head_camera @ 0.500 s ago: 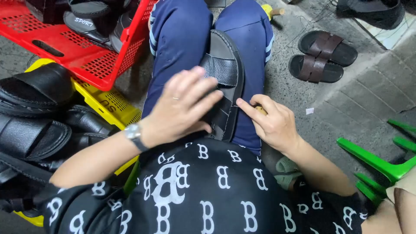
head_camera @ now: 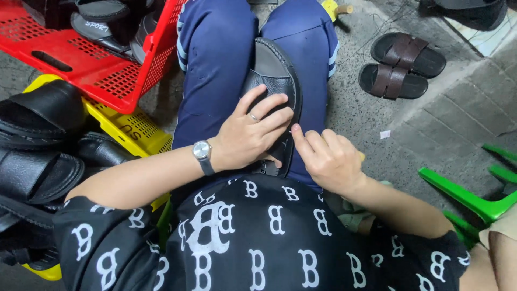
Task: Hand-sewing a leather sandal strap to its sole using a needle and thread.
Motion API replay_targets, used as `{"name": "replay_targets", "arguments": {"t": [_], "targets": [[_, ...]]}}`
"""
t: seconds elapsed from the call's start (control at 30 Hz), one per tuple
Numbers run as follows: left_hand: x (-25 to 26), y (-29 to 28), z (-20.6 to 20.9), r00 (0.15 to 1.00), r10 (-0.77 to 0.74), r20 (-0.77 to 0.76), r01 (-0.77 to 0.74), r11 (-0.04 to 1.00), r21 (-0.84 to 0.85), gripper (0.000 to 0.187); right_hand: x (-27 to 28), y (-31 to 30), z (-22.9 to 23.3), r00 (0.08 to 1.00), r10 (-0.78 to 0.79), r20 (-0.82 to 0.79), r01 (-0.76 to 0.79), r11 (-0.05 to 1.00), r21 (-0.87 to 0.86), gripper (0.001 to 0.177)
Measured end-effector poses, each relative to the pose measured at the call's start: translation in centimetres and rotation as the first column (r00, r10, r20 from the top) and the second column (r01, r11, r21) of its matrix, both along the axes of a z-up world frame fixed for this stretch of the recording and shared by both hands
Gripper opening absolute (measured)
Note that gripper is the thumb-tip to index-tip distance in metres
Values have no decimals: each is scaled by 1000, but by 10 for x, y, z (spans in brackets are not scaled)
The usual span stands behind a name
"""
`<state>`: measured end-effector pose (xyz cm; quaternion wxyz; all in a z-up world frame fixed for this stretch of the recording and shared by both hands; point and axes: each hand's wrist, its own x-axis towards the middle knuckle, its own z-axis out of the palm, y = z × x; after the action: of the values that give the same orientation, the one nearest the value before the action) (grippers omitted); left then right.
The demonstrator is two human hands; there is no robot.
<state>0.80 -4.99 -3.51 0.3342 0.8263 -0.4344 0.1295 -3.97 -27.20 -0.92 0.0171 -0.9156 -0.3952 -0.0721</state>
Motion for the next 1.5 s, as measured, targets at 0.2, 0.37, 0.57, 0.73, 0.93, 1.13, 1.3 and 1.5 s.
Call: {"name": "replay_targets", "arguments": {"t": [0.2,0.37,0.57,0.73,0.93,1.13,1.3,1.5], "targets": [[-1,2,-7,1000,1,25,0,998,-55,72,-3,6,-40,991,-38,-130,79,941,330,22],[-7,43,-17,970,185,156,-190,982,15,49,7,16,1,954,-31,-298,163,890,427,14],[-38,74,4,923,297,-245,-312,950,-22,82,-7,8,-21,918,-83,-388,304,776,553,25],[-49,38,-2,886,171,-431,-272,944,-185,83,-39,-30,-42,790,-368,-490,608,374,700,25],[-43,-17,-1,795,-200,-573,-175,829,-531,79,-58,-43,-66,582,-202,-788,800,-29,599,16],[-66,-15,-11,868,-189,-459,-90,849,-520,56,-59,-51,-93,705,-292,-646,693,92,715,19],[-66,-11,-13,884,-176,-432,-78,858,-508,52,-87,-86,-144,689,-320,-650,696,41,717,19],[-63,-9,-12,864,-189,-467,-99,846,-524,55,-77,-67,-111,728,-373,-575,654,128,746,13]]}}
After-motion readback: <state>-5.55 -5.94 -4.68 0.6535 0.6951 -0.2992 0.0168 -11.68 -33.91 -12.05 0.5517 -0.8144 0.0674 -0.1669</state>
